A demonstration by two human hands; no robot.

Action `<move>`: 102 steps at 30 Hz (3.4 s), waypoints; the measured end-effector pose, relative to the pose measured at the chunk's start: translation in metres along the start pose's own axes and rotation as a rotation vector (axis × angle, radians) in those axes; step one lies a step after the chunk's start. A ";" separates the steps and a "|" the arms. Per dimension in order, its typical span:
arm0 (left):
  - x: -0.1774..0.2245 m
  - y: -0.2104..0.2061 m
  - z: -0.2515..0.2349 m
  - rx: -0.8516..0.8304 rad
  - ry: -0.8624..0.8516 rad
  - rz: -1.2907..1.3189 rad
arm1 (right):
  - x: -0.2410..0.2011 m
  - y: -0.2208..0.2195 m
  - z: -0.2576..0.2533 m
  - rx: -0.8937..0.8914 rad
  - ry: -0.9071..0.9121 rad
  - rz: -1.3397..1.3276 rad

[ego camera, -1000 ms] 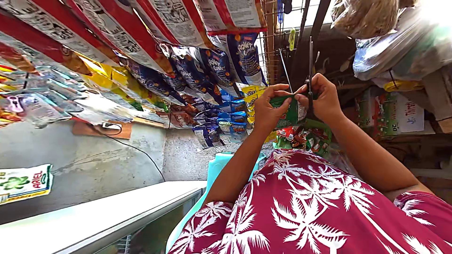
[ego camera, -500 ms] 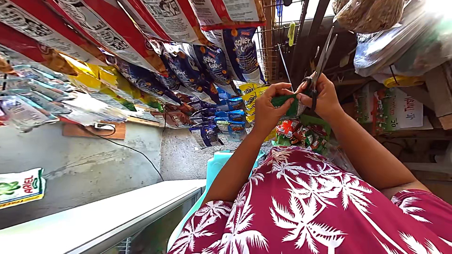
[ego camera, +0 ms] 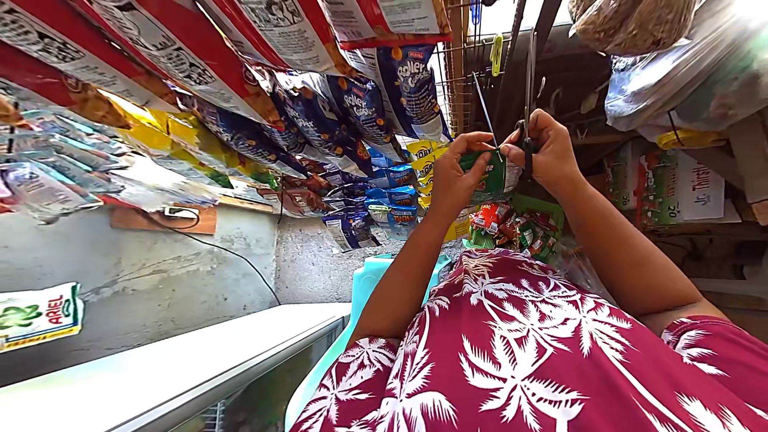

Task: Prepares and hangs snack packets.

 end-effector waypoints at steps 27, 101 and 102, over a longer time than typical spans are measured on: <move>-0.081 -0.036 -0.038 -0.030 -0.290 -1.014 | 0.062 0.041 0.003 0.545 0.017 0.474; -0.018 -0.146 0.111 0.002 0.358 -0.018 | 0.069 0.109 0.252 0.777 -0.440 -0.262; -0.011 -0.140 0.105 -0.012 0.245 -0.112 | 0.066 0.108 0.251 0.770 -0.417 -0.187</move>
Point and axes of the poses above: each hand's wrist, its own z-axis away from the middle knuckle, its own y-axis out of the back of the hand, x = y × z, the point moved 5 cm from there along -z, towards the middle knuckle, and after that the axes turned 6 degrees about -y, right-handed, at the moved point
